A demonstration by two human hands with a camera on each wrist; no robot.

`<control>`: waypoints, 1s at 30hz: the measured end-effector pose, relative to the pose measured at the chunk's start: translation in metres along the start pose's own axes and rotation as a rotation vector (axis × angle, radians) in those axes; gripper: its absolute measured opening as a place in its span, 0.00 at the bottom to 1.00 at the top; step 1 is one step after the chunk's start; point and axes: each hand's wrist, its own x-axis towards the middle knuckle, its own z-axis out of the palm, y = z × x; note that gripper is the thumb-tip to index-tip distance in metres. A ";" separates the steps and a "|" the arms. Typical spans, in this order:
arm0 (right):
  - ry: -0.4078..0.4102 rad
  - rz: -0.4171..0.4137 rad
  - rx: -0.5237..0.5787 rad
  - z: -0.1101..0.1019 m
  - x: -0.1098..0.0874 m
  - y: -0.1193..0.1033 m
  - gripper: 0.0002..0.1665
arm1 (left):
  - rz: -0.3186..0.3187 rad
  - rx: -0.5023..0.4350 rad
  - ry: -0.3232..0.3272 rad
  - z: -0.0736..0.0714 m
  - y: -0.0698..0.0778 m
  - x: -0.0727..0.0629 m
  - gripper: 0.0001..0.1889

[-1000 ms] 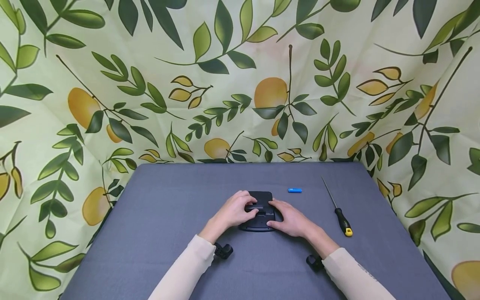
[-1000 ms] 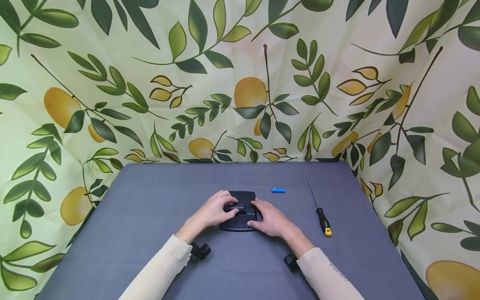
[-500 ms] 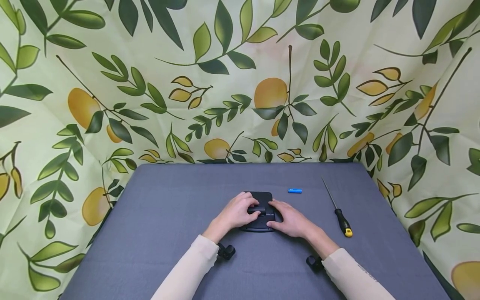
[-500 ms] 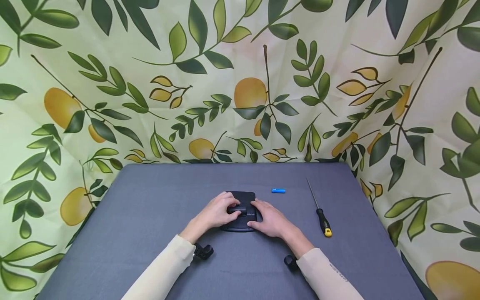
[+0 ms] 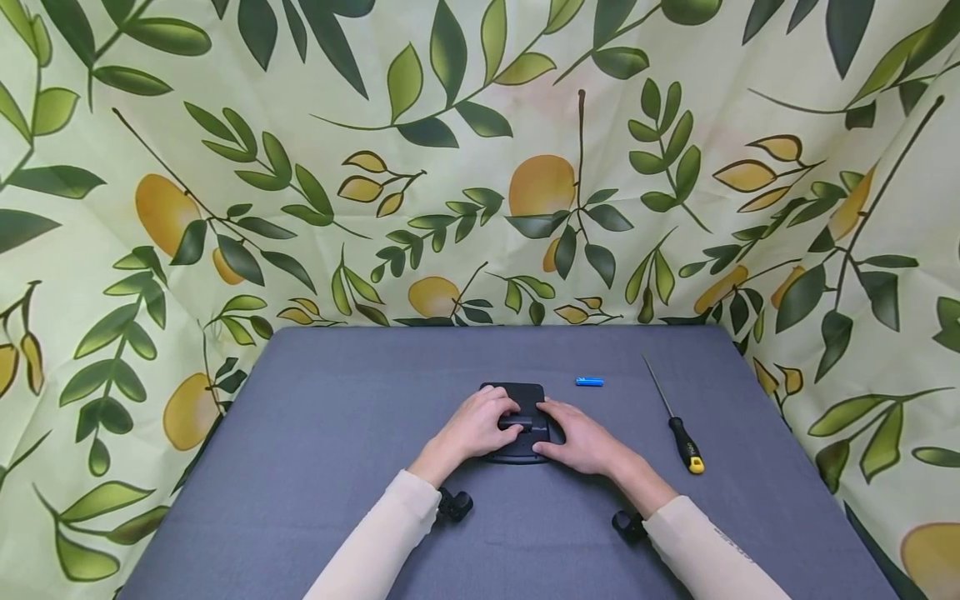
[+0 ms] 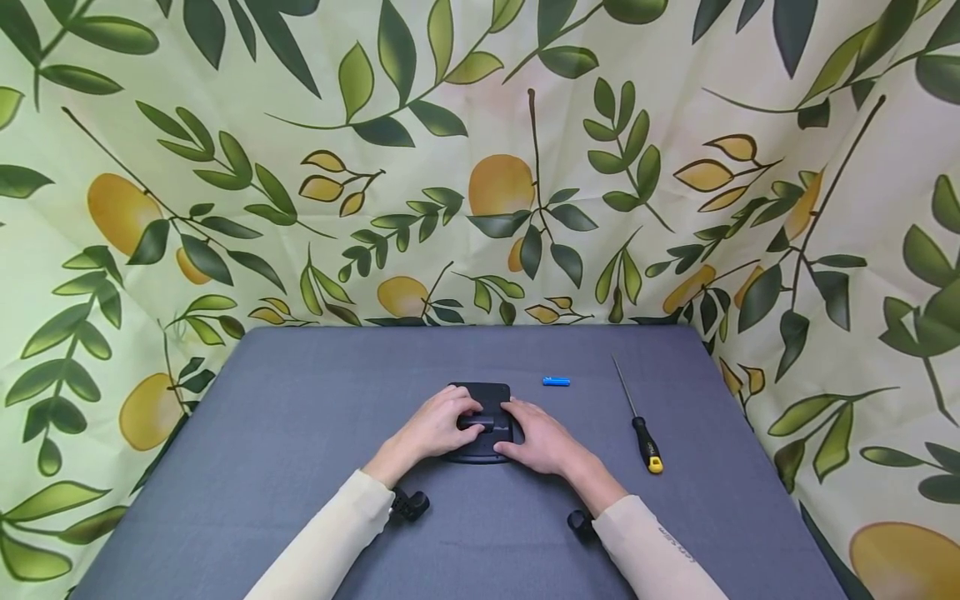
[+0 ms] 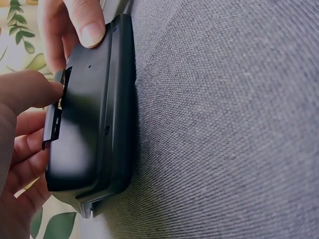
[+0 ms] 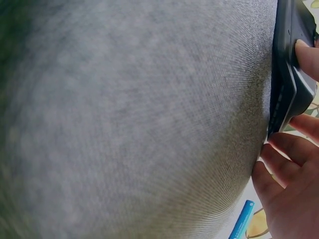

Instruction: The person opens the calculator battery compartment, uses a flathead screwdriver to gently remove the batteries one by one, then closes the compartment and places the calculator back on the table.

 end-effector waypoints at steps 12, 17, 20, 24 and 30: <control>0.002 -0.009 -0.002 0.000 0.000 0.001 0.43 | -0.020 0.009 -0.038 -0.002 0.002 0.001 0.13; 0.002 -0.001 -0.006 0.000 0.000 0.001 0.43 | -0.020 0.011 -0.051 -0.003 0.002 0.001 0.13; 0.001 0.004 -0.006 0.001 0.000 0.001 0.44 | -0.030 0.013 -0.062 -0.003 0.002 0.000 0.13; 0.003 0.003 -0.006 0.001 0.001 0.001 0.44 | -0.035 0.015 -0.068 -0.004 0.003 0.000 0.14; -0.001 0.005 -0.001 0.000 0.000 0.000 0.44 | -0.034 0.021 -0.072 -0.004 0.004 -0.001 0.14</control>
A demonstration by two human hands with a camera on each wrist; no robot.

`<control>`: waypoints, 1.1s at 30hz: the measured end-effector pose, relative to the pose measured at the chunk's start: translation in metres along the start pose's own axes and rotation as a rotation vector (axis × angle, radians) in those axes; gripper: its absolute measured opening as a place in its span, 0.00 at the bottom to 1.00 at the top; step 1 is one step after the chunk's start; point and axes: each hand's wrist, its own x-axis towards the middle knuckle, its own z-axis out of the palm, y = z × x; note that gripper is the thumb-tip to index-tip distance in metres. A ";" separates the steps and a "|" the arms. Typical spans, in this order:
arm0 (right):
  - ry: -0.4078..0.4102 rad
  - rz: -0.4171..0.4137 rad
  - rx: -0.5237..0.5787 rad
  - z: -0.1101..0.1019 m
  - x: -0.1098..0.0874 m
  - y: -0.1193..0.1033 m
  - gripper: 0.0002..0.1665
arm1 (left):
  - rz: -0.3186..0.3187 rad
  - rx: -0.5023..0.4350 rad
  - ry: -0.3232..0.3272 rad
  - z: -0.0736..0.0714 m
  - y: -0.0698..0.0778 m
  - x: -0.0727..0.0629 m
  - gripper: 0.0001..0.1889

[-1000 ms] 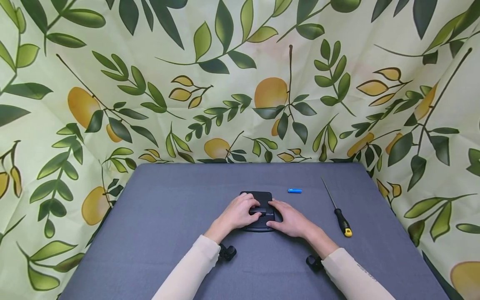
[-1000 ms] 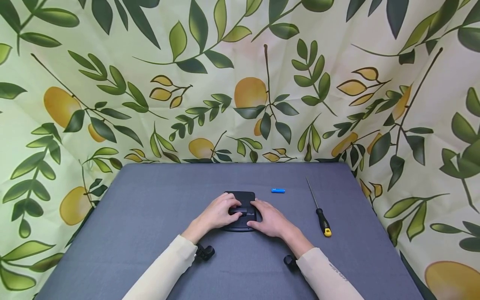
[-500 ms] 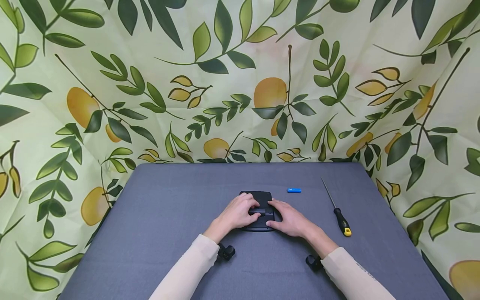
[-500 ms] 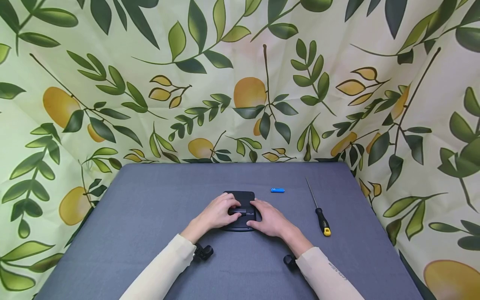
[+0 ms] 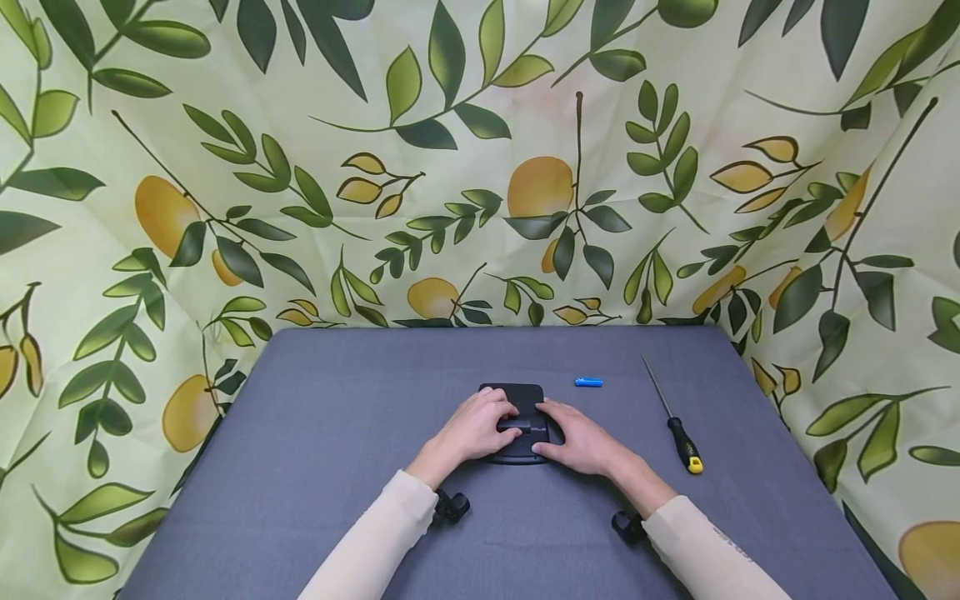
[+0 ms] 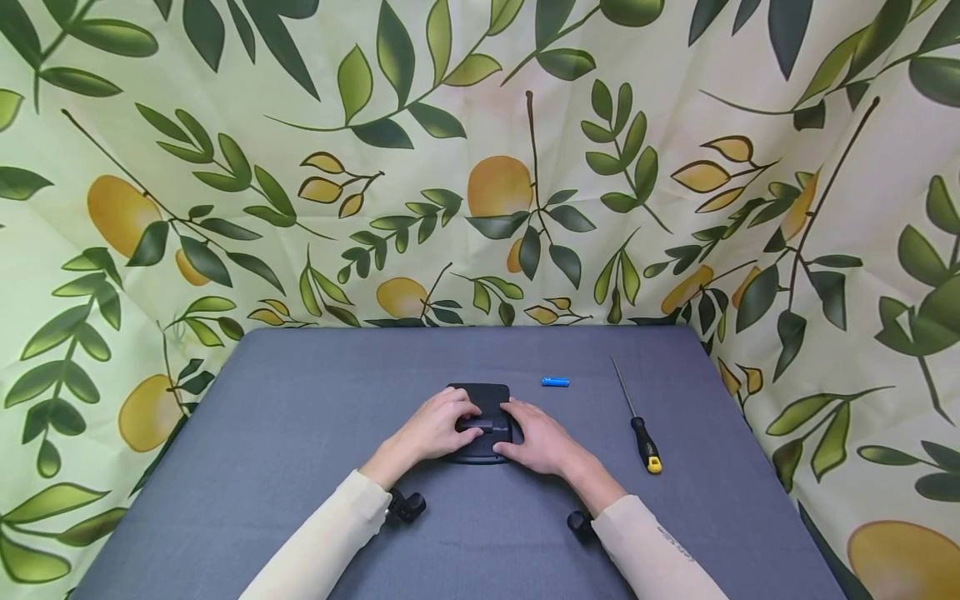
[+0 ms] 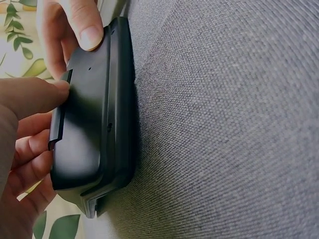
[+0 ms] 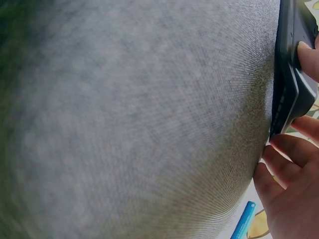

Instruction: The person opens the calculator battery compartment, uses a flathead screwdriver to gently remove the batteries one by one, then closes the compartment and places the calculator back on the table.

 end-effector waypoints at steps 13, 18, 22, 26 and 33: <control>0.005 -0.001 0.000 0.000 0.000 0.000 0.43 | 0.005 0.003 -0.018 0.000 -0.002 0.001 0.15; 0.012 -0.008 -0.002 -0.001 0.000 -0.001 0.42 | -0.001 0.004 -0.029 0.000 -0.002 0.001 0.15; 0.019 -0.013 0.003 0.000 -0.001 0.000 0.42 | -0.002 0.011 -0.032 0.000 -0.002 0.000 0.15; 0.018 -0.008 0.006 0.000 0.000 0.000 0.43 | -0.001 0.016 -0.026 0.001 -0.002 0.000 0.15; 0.013 -0.005 0.002 0.000 -0.001 0.000 0.43 | -0.011 0.019 -0.002 0.002 -0.001 -0.003 0.15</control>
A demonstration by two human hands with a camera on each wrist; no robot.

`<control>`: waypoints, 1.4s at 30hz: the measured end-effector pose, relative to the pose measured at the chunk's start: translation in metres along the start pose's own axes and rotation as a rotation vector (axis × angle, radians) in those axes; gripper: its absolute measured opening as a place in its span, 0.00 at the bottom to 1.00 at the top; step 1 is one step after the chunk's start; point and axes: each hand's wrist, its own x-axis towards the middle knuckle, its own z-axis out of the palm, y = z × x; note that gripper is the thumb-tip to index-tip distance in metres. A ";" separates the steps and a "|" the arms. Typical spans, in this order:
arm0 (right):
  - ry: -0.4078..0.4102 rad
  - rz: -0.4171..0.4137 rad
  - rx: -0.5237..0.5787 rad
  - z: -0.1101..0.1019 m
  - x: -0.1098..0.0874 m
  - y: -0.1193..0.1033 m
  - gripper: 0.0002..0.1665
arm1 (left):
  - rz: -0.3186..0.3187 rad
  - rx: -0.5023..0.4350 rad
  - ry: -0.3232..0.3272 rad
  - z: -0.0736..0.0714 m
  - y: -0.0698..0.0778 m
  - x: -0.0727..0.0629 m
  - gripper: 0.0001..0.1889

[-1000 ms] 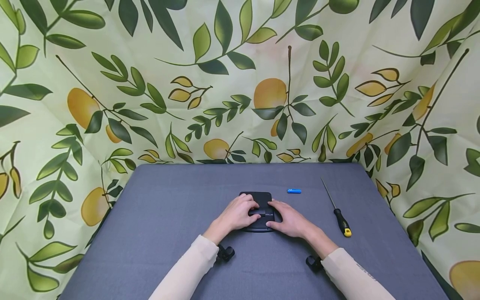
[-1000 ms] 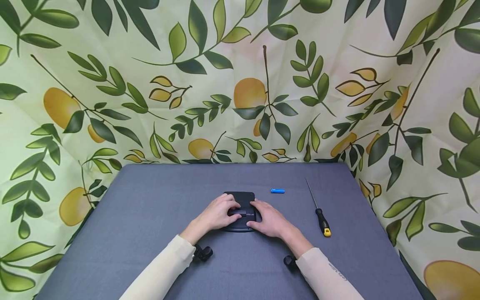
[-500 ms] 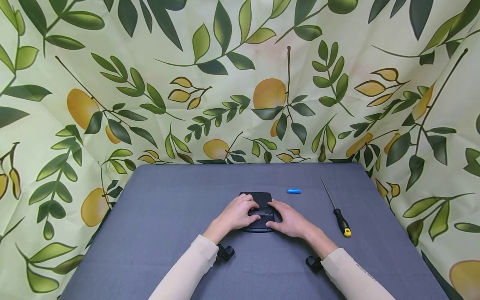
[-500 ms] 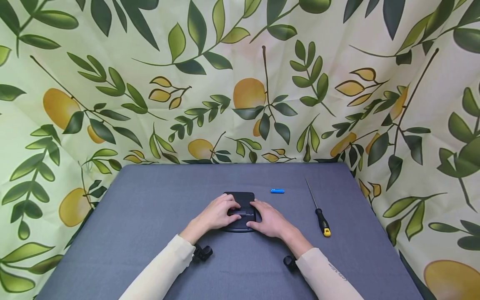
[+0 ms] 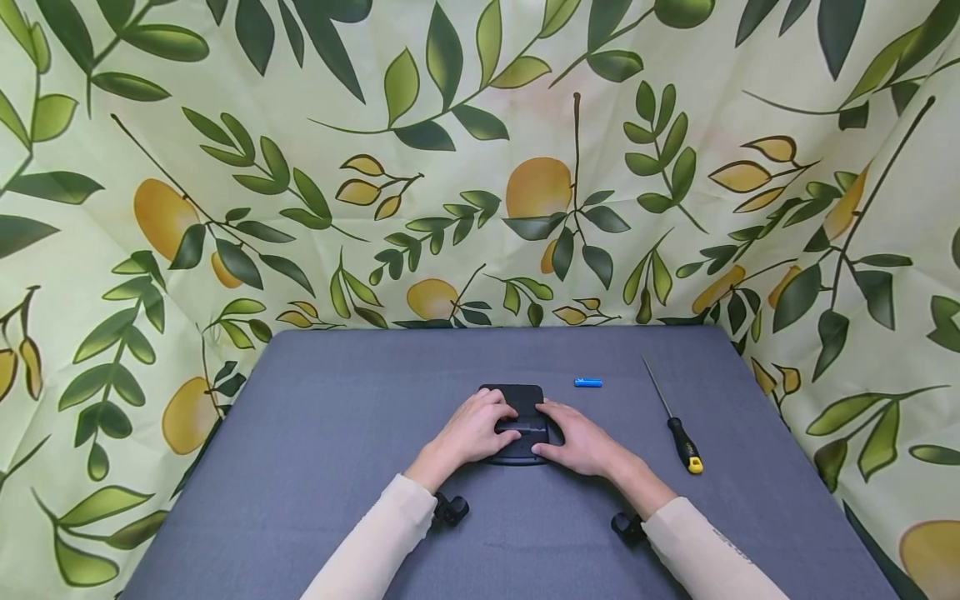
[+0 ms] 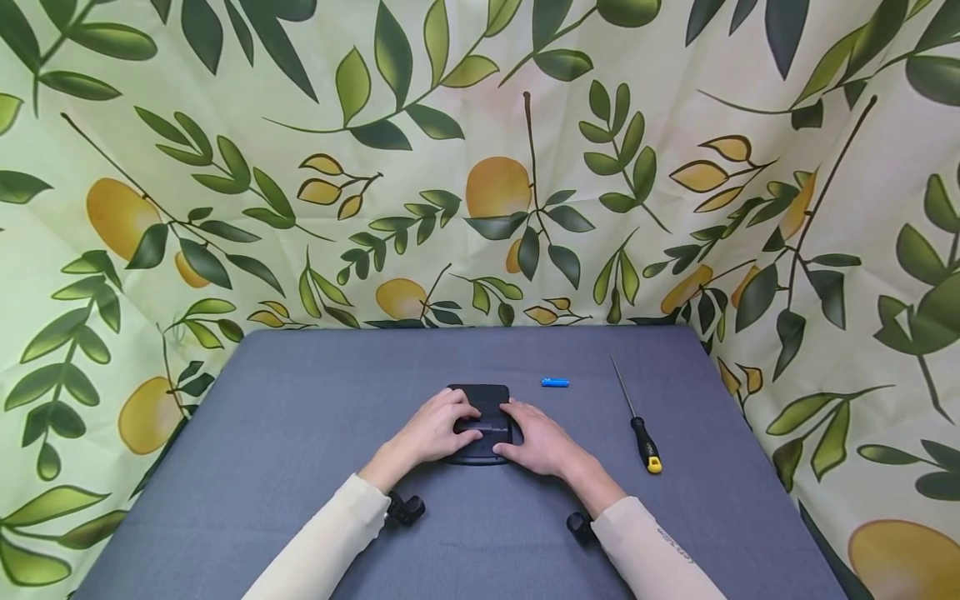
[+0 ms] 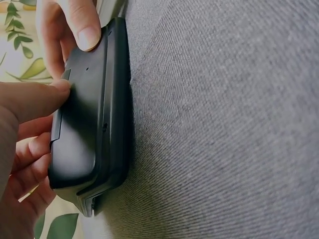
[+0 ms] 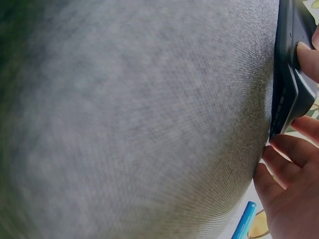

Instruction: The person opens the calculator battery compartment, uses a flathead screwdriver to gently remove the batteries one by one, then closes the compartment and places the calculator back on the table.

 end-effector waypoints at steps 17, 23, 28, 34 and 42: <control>0.004 -0.010 0.007 0.000 0.000 0.000 0.43 | -0.036 -0.044 0.016 0.003 -0.001 -0.004 0.15; 0.004 -0.008 0.006 0.000 0.000 0.000 0.43 | -0.034 -0.065 0.035 0.004 -0.001 -0.006 0.15; 0.001 -0.004 0.008 0.000 0.000 0.000 0.43 | -0.030 -0.066 0.052 0.006 -0.001 -0.008 0.15; -0.005 0.007 0.008 0.000 0.000 0.000 0.43 | -0.031 -0.066 0.056 0.009 -0.002 -0.010 0.16; -0.004 -0.001 0.002 0.000 -0.001 0.000 0.43 | -0.037 -0.065 0.057 0.009 -0.002 -0.011 0.16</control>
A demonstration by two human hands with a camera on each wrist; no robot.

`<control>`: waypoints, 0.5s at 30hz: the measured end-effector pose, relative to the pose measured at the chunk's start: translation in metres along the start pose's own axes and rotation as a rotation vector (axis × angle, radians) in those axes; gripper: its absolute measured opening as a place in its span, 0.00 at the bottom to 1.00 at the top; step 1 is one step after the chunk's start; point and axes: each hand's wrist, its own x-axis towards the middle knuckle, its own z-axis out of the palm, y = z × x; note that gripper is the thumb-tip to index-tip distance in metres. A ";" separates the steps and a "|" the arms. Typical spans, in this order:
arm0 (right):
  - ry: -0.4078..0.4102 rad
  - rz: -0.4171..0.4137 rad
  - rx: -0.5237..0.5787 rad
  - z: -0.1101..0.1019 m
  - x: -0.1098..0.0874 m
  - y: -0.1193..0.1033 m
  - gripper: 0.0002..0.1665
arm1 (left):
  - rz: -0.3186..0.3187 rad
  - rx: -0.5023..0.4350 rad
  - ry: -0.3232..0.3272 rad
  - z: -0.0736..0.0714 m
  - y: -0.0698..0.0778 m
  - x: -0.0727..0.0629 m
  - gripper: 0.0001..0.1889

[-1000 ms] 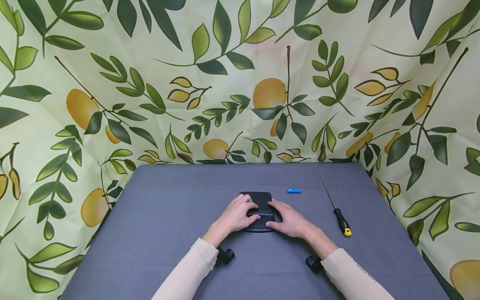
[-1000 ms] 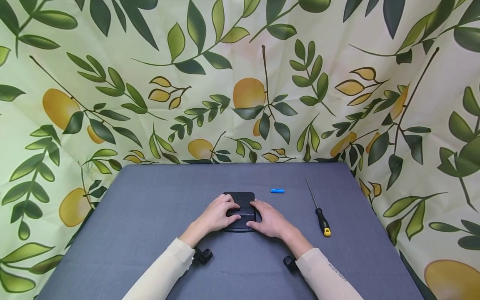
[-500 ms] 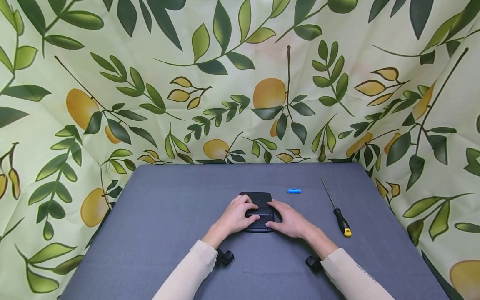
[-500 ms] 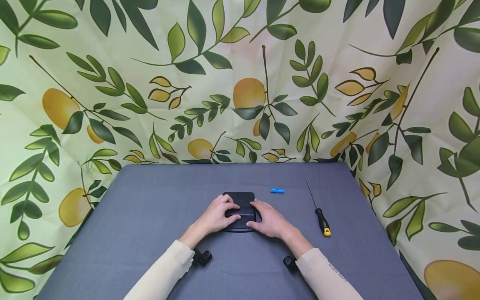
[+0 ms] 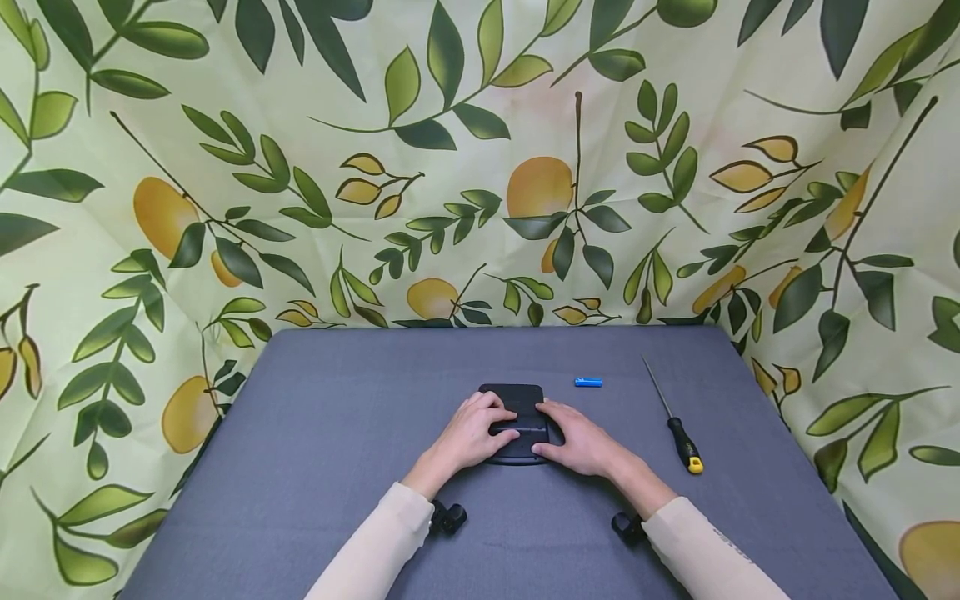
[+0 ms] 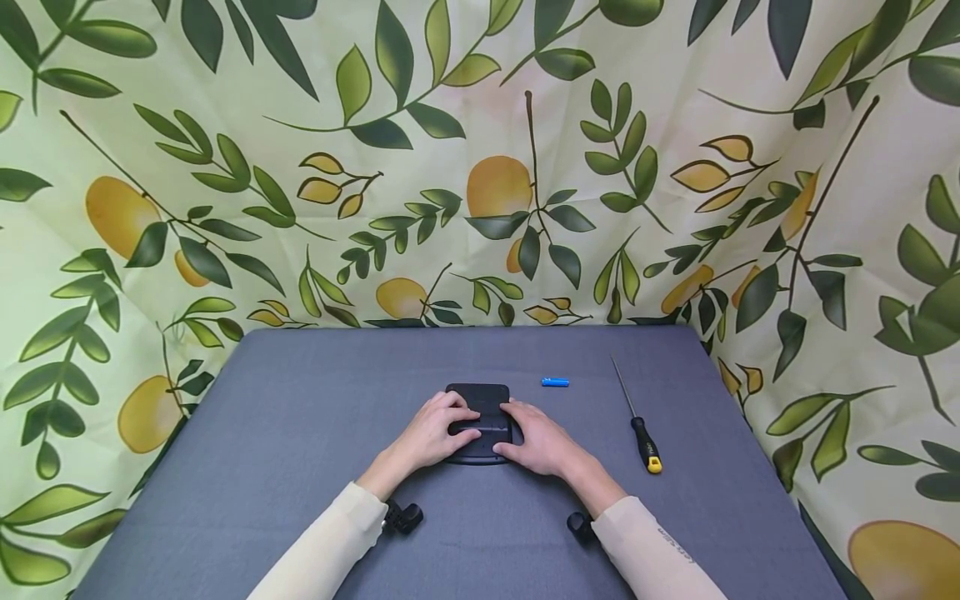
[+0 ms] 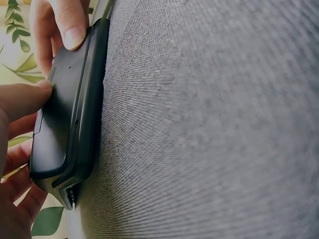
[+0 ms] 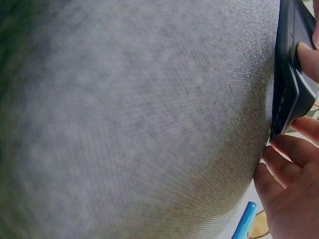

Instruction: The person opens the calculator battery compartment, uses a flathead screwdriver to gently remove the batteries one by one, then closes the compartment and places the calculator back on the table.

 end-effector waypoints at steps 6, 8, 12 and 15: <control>0.002 0.000 0.004 -0.001 0.001 0.000 0.43 | 0.019 0.030 0.008 0.001 0.000 -0.001 0.17; 0.002 0.001 0.002 -0.001 0.001 -0.001 0.43 | 0.023 0.035 0.009 0.001 0.000 -0.001 0.17; 0.000 0.007 0.001 -0.001 0.001 -0.001 0.43 | 0.020 0.022 0.008 0.001 -0.001 -0.001 0.17; -0.002 0.009 0.000 -0.001 0.001 -0.001 0.43 | 0.014 0.008 0.002 0.000 -0.001 0.000 0.17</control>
